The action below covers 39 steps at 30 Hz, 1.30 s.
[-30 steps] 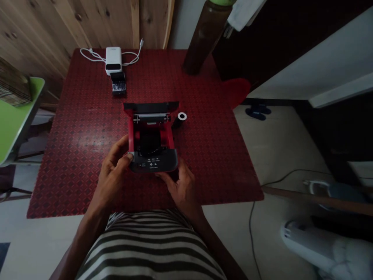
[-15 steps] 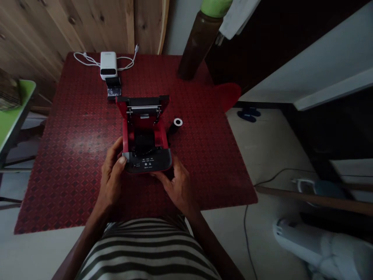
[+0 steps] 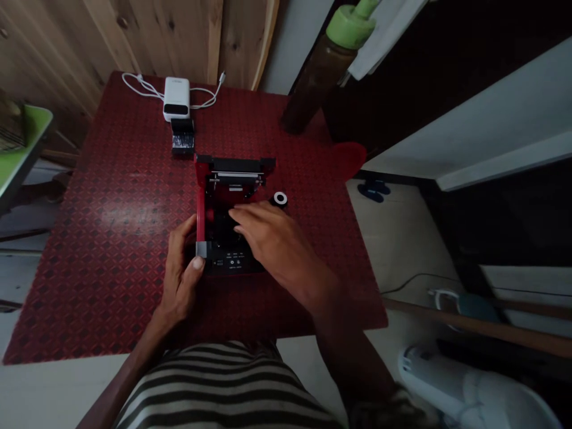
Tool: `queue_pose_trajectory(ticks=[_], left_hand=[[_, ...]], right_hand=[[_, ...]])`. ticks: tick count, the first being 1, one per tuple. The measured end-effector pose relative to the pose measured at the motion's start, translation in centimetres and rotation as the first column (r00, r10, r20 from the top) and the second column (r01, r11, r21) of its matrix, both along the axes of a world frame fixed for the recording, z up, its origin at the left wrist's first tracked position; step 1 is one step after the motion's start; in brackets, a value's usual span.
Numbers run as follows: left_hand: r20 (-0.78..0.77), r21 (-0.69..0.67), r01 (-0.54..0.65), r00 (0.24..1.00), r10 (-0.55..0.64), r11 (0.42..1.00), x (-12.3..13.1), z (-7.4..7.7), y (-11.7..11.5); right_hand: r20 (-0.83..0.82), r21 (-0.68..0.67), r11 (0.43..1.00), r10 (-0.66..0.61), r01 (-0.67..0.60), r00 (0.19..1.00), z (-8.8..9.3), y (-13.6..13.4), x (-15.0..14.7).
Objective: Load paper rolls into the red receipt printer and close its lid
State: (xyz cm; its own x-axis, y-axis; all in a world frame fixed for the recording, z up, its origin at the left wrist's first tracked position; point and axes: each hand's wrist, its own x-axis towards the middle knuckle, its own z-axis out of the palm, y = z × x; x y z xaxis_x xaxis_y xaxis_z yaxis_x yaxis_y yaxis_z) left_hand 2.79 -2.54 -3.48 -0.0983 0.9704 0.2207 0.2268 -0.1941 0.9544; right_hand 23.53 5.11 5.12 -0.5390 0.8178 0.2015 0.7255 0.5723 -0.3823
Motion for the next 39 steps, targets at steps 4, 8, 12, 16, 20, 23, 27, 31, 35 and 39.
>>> queue_pose_trajectory(ticks=[4, 8, 12, 16, 20, 23, 27, 31, 35, 39], left_hand=[[-0.008, 0.011, 0.029, 1.000, -0.029, 1.000, -0.3, -0.5, 0.0], [-0.010, 0.024, 0.034, 0.999, -0.034, 0.999, -0.3, -0.7, 0.0], [-0.009, 0.024, 0.034, 0.999, -0.034, 0.999, -0.2, -0.7, 0.0], [-0.006, 0.033, 0.024, 1.000, -0.024, 0.999, -0.1, -0.6, 0.1], [-0.007, 0.005, -0.005, 1.000, 0.005, 1.000, -0.1, -0.3, 0.1], [-0.029, -0.004, -0.002, 1.000, 0.002, 1.000, -0.1, 0.0, 0.1], [-0.035, -0.027, -0.036, 0.999, 0.035, 0.999, 0.0, 0.2, 0.1], [-0.064, -0.039, -0.071, 0.996, 0.068, 0.997, 0.2, 0.3, 0.2], [-0.061, -0.028, -0.074, 0.996, 0.072, 0.997, 0.2, 0.3, 0.3], [-0.090, -0.011, -0.067, 0.994, 0.066, 0.998, 0.1, 0.3, 0.5]], right_hand=[[0.263, -0.066, 0.996, 0.077, -0.062, 0.962, -0.9, 2.5, -3.5], [0.298, -0.100, 0.994, 0.076, -0.048, 0.951, -0.9, 3.3, -4.1], [0.305, -0.110, 0.993, 0.064, -0.032, 0.950, -0.7, 3.7, -3.9], [0.287, -0.071, 0.998, 0.024, -0.004, 0.958, -0.1, 3.1, -4.3], [0.211, -0.016, 1.000, -0.021, 0.025, 0.977, 1.8, 1.1, -3.3], [-0.092, 0.048, 0.995, -0.082, 0.087, 0.992, 3.3, -1.1, 0.0], [-0.506, -0.052, 0.947, -0.298, 0.316, 0.809, 2.0, -3.9, 5.8], [-0.579, -0.325, 0.811, -0.577, 0.486, 0.576, -4.1, -5.5, 8.3], [-0.547, -0.425, 0.810, -0.586, 0.405, 0.598, -9.2, -6.1, 7.5], [-0.533, -0.413, 0.837, -0.542, 0.359, 0.650, -10.5, -6.4, 6.9]])
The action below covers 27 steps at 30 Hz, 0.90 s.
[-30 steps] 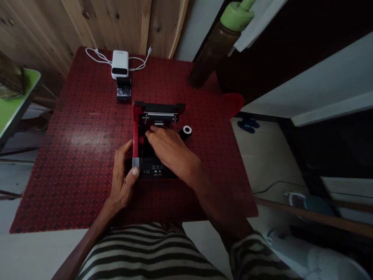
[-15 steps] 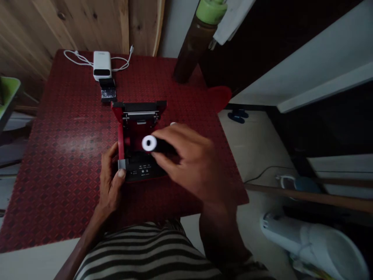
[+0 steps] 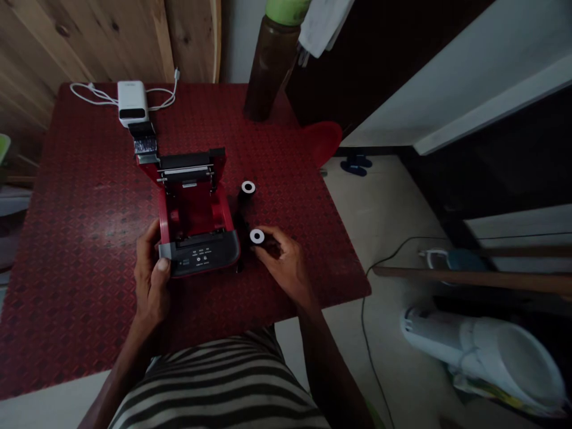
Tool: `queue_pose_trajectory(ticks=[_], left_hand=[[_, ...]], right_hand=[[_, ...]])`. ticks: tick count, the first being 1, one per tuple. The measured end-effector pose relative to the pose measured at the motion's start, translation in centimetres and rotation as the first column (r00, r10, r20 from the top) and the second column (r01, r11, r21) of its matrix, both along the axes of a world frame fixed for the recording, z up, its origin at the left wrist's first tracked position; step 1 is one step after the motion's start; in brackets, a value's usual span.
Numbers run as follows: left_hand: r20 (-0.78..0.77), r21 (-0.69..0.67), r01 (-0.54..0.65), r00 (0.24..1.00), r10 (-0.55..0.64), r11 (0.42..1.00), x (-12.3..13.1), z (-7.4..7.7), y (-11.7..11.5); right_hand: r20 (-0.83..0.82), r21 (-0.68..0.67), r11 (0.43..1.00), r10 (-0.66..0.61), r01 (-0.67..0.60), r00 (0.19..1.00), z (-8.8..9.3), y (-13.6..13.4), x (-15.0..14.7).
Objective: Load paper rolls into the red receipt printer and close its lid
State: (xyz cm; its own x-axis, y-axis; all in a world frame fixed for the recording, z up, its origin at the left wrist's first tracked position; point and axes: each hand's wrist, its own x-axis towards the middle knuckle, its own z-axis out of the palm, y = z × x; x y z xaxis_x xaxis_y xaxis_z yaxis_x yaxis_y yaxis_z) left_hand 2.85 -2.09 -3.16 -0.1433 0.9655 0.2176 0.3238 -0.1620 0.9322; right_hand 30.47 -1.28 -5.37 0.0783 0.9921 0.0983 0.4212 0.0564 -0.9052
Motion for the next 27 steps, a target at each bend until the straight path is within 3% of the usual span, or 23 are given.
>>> queue_pose_trajectory(ticks=[8, 13, 19, 23, 25, 27], left_hand=[[0.006, 0.012, 0.016, 1.000, -0.016, 1.000, -0.2, 0.0, 0.0], [-0.012, 0.012, 0.017, 1.000, -0.016, 1.000, -0.1, 0.1, 0.0], [-0.017, 0.035, 0.043, 0.999, -0.042, 0.998, -0.3, -0.1, -0.3], [-0.014, 0.053, 0.044, 0.999, -0.043, 0.998, -0.4, -0.4, -0.4], [-0.003, 0.054, 0.042, 0.999, -0.042, 0.998, -0.4, -0.5, -0.3], [0.002, 0.056, 0.048, 0.999, -0.048, 0.997, -0.4, -0.5, -0.3]], right_hand=[[0.063, -0.043, 0.990, 0.138, -0.135, 0.988, 1.2, 0.3, 4.5], [0.135, 0.018, 0.997, 0.065, -0.069, 0.989, 1.9, 5.8, 5.6], [0.150, 0.034, 0.993, 0.110, -0.117, 0.983, -0.1, 12.2, 2.2], [0.142, 0.057, 0.993, 0.096, -0.105, 0.985, -0.3, 12.6, 1.6], [0.125, 0.068, 0.993, 0.086, -0.095, 0.988, 0.9, 11.7, 2.1], [0.082, 0.095, 0.991, 0.084, -0.092, 0.993, 3.3, 10.5, 2.8]])
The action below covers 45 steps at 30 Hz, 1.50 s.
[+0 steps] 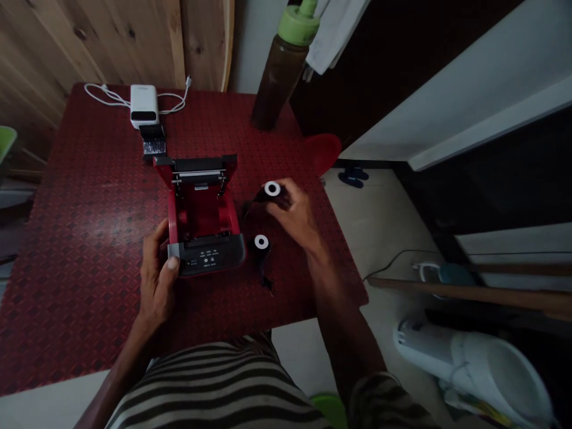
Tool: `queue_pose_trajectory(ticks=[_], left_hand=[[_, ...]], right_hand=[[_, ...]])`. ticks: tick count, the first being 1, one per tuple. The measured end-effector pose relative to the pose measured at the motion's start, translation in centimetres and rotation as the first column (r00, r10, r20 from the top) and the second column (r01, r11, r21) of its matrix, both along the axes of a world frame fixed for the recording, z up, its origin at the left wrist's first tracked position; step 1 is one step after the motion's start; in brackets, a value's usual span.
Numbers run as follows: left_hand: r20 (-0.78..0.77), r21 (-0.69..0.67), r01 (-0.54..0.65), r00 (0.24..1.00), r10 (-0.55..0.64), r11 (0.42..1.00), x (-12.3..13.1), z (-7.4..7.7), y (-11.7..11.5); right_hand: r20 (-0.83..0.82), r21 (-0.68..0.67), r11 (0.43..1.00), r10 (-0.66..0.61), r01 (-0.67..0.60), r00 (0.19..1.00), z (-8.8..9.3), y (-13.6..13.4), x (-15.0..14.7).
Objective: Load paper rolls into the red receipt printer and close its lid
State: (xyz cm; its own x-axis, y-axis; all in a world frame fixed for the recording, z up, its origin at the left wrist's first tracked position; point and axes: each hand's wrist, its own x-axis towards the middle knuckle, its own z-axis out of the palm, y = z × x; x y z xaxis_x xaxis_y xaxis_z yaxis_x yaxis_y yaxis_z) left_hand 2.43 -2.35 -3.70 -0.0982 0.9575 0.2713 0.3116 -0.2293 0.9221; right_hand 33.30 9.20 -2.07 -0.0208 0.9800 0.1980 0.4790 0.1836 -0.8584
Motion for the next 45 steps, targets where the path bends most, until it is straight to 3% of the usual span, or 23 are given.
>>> queue_pose_trajectory(ticks=[3, 5, 8, 11, 15, 18, 21, 29, 34, 37, 41, 45], left_hand=[[0.008, -0.001, 0.008, 1.000, -0.008, 1.000, 0.1, 0.1, 0.0], [0.022, -0.011, 0.004, 1.000, -0.004, 1.000, 0.2, 0.1, 0.0], [0.048, -0.018, 0.007, 0.999, -0.007, 1.000, 0.4, 0.1, 0.0], [0.074, -0.010, 0.036, 0.997, -0.035, 0.999, 0.3, -0.2, -0.1], [0.089, -0.002, 0.066, 0.994, -0.065, 0.998, 0.1, -0.7, -0.1], [0.095, -0.003, 0.061, 0.994, -0.061, 0.998, 0.1, -1.0, -0.2], [0.105, -0.004, 0.061, 0.993, -0.060, 0.998, 0.1, -1.1, -0.2], [0.099, -0.034, 0.080, 0.992, -0.077, 0.996, -0.1, -0.9, -0.4], [0.100, -0.073, 0.083, 0.992, -0.075, 0.994, -0.2, -0.7, -0.5], [0.097, -0.068, 0.079, 0.993, -0.072, 0.995, -0.1, -0.6, -0.4], [0.100, -0.058, 0.082, 0.992, -0.076, 0.995, -0.1, -0.7, -0.4], [0.093, -0.039, 0.072, 0.993, -0.068, 0.997, -0.1, -0.8, -0.3]], right_hand=[[-0.060, 0.080, 0.993, 0.092, -0.087, 0.994, 5.2, -2.1, 0.8], [-0.040, 0.110, 0.966, 0.241, -0.235, 0.970, 8.6, -3.2, 0.5], [0.148, 0.088, 0.887, 0.439, -0.454, 0.886, 11.3, -3.5, -1.7], [0.444, 0.056, 0.846, 0.455, -0.531, 0.772, 10.7, -3.0, -5.6], [0.740, -0.011, 0.871, 0.338, -0.492, 0.582, 8.6, -2.7, -10.1], [0.837, -0.036, 0.893, 0.272, -0.449, 0.474, 8.4, -3.1, -11.8], [0.862, -0.096, 0.908, 0.281, -0.408, 0.422, 9.0, -3.2, -12.6], [0.841, -0.256, 0.906, 0.380, -0.336, 0.386, 8.1, -1.0, -14.1], [0.811, -0.261, 0.907, 0.392, -0.331, 0.434, 7.2, -0.4, -14.0], [0.762, -0.219, 0.893, 0.408, -0.393, 0.503, 7.0, -0.8, -13.0], [0.618, -0.139, 0.828, 0.501, -0.543, 0.606, 7.9, -1.6, -10.9], [0.498, -0.148, 0.737, 0.632, -0.659, 0.594, 9.4, -2.4, -9.9]])
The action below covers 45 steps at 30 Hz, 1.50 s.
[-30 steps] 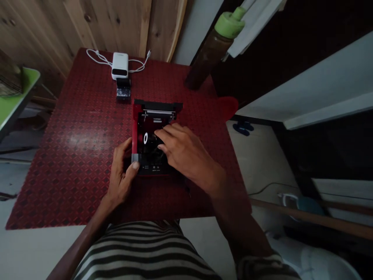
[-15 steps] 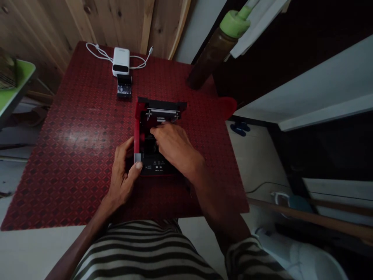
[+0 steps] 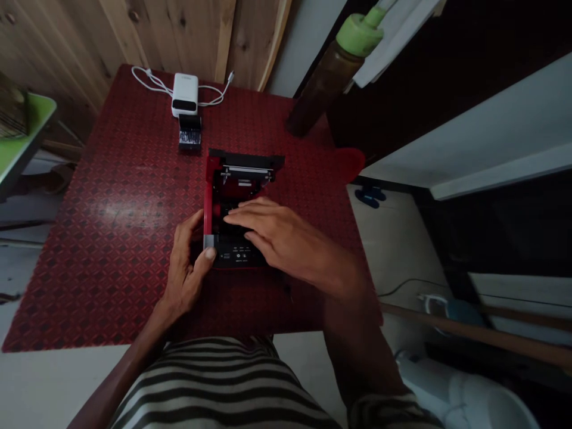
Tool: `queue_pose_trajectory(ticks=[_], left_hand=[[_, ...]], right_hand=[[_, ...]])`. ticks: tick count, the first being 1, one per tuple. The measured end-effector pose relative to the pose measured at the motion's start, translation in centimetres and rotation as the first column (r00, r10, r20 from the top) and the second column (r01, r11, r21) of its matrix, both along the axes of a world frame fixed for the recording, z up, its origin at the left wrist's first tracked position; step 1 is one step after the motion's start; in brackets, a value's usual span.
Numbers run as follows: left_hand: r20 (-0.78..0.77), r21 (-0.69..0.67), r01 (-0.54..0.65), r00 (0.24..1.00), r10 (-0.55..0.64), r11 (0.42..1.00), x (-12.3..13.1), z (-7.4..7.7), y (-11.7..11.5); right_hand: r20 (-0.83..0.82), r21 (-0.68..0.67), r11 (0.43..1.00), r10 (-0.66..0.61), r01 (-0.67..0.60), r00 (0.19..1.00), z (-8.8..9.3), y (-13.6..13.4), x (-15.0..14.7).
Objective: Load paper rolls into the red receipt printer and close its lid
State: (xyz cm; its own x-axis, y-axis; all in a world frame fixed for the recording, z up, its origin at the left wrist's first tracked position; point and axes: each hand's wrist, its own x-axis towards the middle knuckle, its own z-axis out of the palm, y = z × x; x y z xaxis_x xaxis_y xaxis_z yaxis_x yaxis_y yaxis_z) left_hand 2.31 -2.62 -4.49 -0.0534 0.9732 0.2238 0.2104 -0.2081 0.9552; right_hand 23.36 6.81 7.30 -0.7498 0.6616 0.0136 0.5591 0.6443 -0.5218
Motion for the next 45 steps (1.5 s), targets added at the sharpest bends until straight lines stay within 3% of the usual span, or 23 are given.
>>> queue_pose_trajectory(ticks=[4, 9, 13, 17, 20, 23, 27, 31, 36, 45], left_hand=[[0.022, -0.036, -0.006, 1.000, 0.007, 0.999, 0.0, 0.7, -0.1], [0.106, -0.116, -0.112, 0.987, 0.125, 0.987, 0.0, 2.6, 0.4], [0.104, 0.007, -0.259, 0.961, 0.257, 0.966, -0.2, 4.5, 4.1], [0.133, 0.020, -0.270, 0.955, 0.265, 0.963, 0.1, 6.2, 9.4], [0.241, -0.107, -0.246, 0.934, 0.265, 0.963, 0.9, 6.9, 12.1], [0.298, -0.202, -0.202, 0.919, 0.257, 0.958, 1.4, 7.4, 13.1], [0.354, -0.240, -0.183, 0.898, 0.261, 0.953, 0.5, 7.4, 11.7], [0.394, -0.337, -0.069, 0.895, 0.207, 0.939, -0.6, 6.4, 8.2], [0.438, -0.500, 0.065, 0.879, 0.188, 0.864, -0.7, 5.0, 4.6], [0.386, -0.453, 0.054, 0.911, 0.141, 0.890, -0.2, 5.2, 3.9]], right_hand=[[0.058, 0.071, 0.997, -0.033, 0.029, 0.998, 0.0, -0.6, -0.4], [-0.058, 0.351, 0.926, -0.131, 0.143, 0.990, -1.9, -2.2, -0.3], [-0.182, 0.567, 0.783, -0.184, 0.256, 0.966, -4.2, -4.1, -0.4], [-0.295, 0.677, 0.654, -0.180, 0.338, 0.938, -5.5, -5.9, -0.7], [-0.344, 0.677, 0.630, -0.184, 0.379, 0.921, -5.8, -6.8, -0.8], [-0.355, 0.680, 0.618, -0.194, 0.395, 0.914, -6.1, -7.4, -0.8], [-0.362, 0.670, 0.610, -0.232, 0.424, 0.903, -6.4, -7.9, -0.7], [-0.345, 0.634, 0.631, -0.285, 0.447, 0.894, -6.0, -8.2, -0.9], [-0.362, 0.597, 0.656, -0.293, 0.462, 0.885, -5.9, -7.9, -1.1], [-0.399, 0.528, 0.700, -0.295, 0.481, 0.868, -5.4, -7.6, -1.3]])
